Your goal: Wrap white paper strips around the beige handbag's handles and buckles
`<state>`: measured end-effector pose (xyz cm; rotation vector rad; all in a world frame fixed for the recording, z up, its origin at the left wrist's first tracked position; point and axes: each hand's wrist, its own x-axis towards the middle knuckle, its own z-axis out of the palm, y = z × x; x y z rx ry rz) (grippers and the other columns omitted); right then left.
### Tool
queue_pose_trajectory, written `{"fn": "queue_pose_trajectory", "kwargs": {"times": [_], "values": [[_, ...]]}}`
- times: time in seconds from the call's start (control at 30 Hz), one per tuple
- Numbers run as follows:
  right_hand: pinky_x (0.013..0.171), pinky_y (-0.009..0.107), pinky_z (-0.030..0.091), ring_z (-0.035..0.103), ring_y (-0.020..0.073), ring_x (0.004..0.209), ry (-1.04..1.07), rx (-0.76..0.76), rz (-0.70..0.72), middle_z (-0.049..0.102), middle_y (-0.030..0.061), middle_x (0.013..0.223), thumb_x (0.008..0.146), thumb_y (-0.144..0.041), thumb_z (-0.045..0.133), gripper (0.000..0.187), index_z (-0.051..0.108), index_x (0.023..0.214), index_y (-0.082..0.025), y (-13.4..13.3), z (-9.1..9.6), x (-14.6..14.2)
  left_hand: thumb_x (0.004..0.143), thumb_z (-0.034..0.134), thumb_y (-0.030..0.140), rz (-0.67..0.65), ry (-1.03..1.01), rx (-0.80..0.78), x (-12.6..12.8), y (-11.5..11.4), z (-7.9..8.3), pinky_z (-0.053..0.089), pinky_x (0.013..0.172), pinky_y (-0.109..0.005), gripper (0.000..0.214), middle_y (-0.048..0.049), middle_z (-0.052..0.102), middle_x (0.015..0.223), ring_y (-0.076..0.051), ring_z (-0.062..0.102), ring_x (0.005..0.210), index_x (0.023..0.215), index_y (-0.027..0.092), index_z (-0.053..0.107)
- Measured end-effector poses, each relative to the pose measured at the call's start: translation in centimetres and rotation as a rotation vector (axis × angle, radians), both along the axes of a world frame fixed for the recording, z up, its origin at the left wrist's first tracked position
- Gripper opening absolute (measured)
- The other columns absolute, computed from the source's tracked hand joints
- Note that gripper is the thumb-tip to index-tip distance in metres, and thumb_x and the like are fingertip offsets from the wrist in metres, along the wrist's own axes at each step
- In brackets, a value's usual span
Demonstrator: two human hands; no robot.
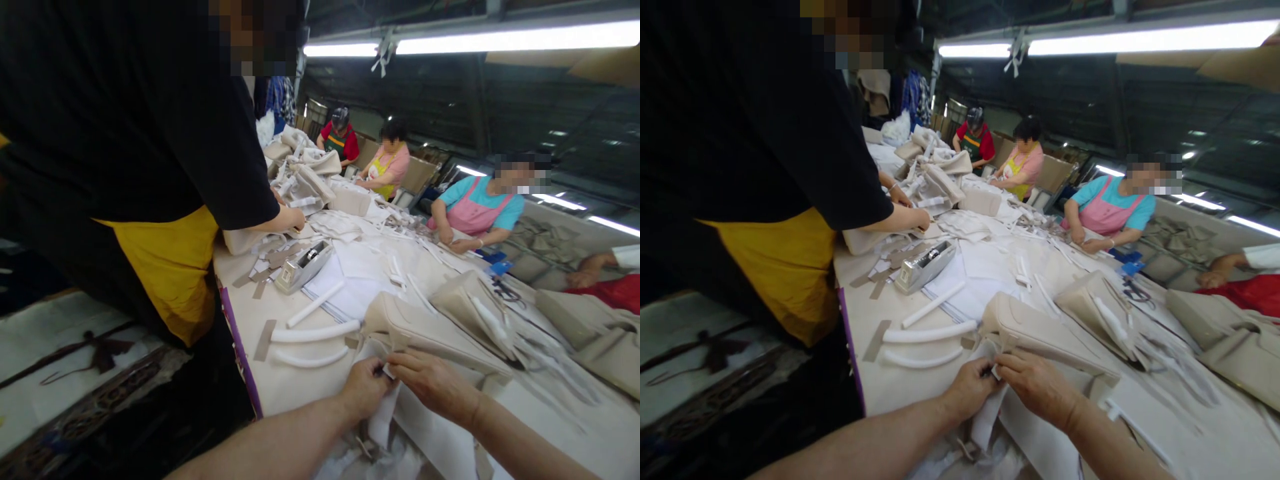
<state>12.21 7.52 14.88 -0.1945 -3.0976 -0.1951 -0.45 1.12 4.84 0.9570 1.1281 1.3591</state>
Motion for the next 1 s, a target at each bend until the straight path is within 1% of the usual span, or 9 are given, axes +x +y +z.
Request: {"fn": "queue_pose_trajectory", "kwargs": {"times": [0.17,0.37,0.47,0.57,0.67,0.73,0.83,0.9,1.0], "values": [[0.078,0.03,0.049,0.057,0.0173,0.09,0.01,0.091,0.042,0.06,0.0081,0.118,0.088,-0.011,0.037,0.034,0.054,0.117,-0.017,0.8,-1.7,2.4,0.066,0.066,0.035,-0.123,-0.041,-0.014,-0.8,-0.1,0.3,0.04,0.061,-0.024,0.032,-0.0002,0.058,0.071,-0.011,0.049,0.063,0.087,0.011,0.063],[0.081,0.033,0.049,0.055,0.018,0.097,0.095,0.039,0.025,0.054,0.0075,0.128,0.09,-0.014,0.038,0.042,0.044,0.131,-0.02,1.0,-3.3,3.6,0.062,0.071,0.034,-0.313,-0.247,-0.116,-2.2,-0.3,0.4,0.046,0.059,-0.028,0.04,0.0003,0.061,0.073,-0.011,0.055,0.057,0.093,0.015,0.055],[0.088,0.036,0.047,0.05,0.0195,0.108,0.148,0.023,-0.015,0.051,0.0047,0.131,0.09,-0.014,0.039,0.048,0.036,0.136,-0.023,1.2,-4.4,4.1,0.065,0.07,0.037,-0.323,-0.243,-0.128,-2.3,-0.2,0.4,0.047,0.056,-0.027,0.038,0.0005,0.06,0.071,-0.011,0.056,0.053,0.09,0.015,0.053],[0.091,0.038,0.046,0.048,0.0201,0.113,0.178,0.037,-0.032,0.051,0.0037,0.132,0.089,-0.015,0.039,0.048,0.036,0.136,-0.026,1.2,-5.1,4.1,0.069,0.065,0.044,-0.31,-0.201,-0.158,-2.2,-0.1,0.5,0.045,0.048,-0.025,0.039,0.0001,0.059,0.067,-0.011,0.056,0.048,0.089,0.014,0.052],[0.091,0.038,0.047,0.048,0.0207,0.114,0.139,0.083,-0.042,0.049,0.0043,0.133,0.088,-0.013,0.039,0.046,0.042,0.132,-0.023,0.6,-4.5,3.8,0.068,0.065,0.045,-0.28,-0.162,-0.14,-1.8,-0.1,0.5,0.046,0.046,-0.025,0.039,0.0005,0.059,0.065,-0.012,0.056,0.047,0.088,0.014,0.052],[0.091,0.037,0.047,0.048,0.0205,0.115,0.133,0.129,-0.072,0.048,0.0047,0.134,0.087,-0.012,0.039,0.045,0.044,0.131,-0.021,-0.5,-3.3,4.2,0.067,0.066,0.044,-0.246,-0.144,-0.114,-1.6,-0.1,0.4,0.047,0.047,-0.025,0.038,0.0004,0.059,0.066,-0.012,0.055,0.048,0.087,0.014,0.053],[0.094,0.036,0.044,0.046,0.0197,0.119,0.27,0.241,-0.251,0.048,0.0055,0.134,0.086,-0.01,0.039,0.047,0.044,0.131,-0.023,-3.2,-0.4,7.0,0.067,0.064,0.044,-0.217,-0.106,-0.099,-1.4,0.1,0.2,0.044,0.045,-0.023,0.037,0.0,0.06,0.065,-0.012,0.055,0.046,0.086,0.013,0.055],[0.096,0.036,0.042,0.047,0.0208,0.119,0.402,0.328,-0.465,0.048,0.0068,0.134,0.086,-0.015,0.042,0.045,0.045,0.129,-0.024,-5.7,1.8,10.8,0.069,0.062,0.044,-0.22,-0.075,-0.105,-1.4,0.1,0.2,0.043,0.043,-0.023,0.037,0.0003,0.06,0.063,-0.012,0.055,0.045,0.088,0.013,0.056],[0.096,0.04,0.039,0.053,0.0241,0.111,0.503,0.442,-0.884,0.053,0.0082,0.128,0.085,-0.033,0.045,0.037,0.054,0.119,-0.023,-11.2,4.2,17.8,0.07,0.061,0.044,-0.21,-0.023,-0.12,-1.3,-0.3,0.5,0.042,0.043,-0.022,0.036,0.0017,0.059,0.06,-0.013,0.056,0.047,0.092,0.015,0.056]]}}
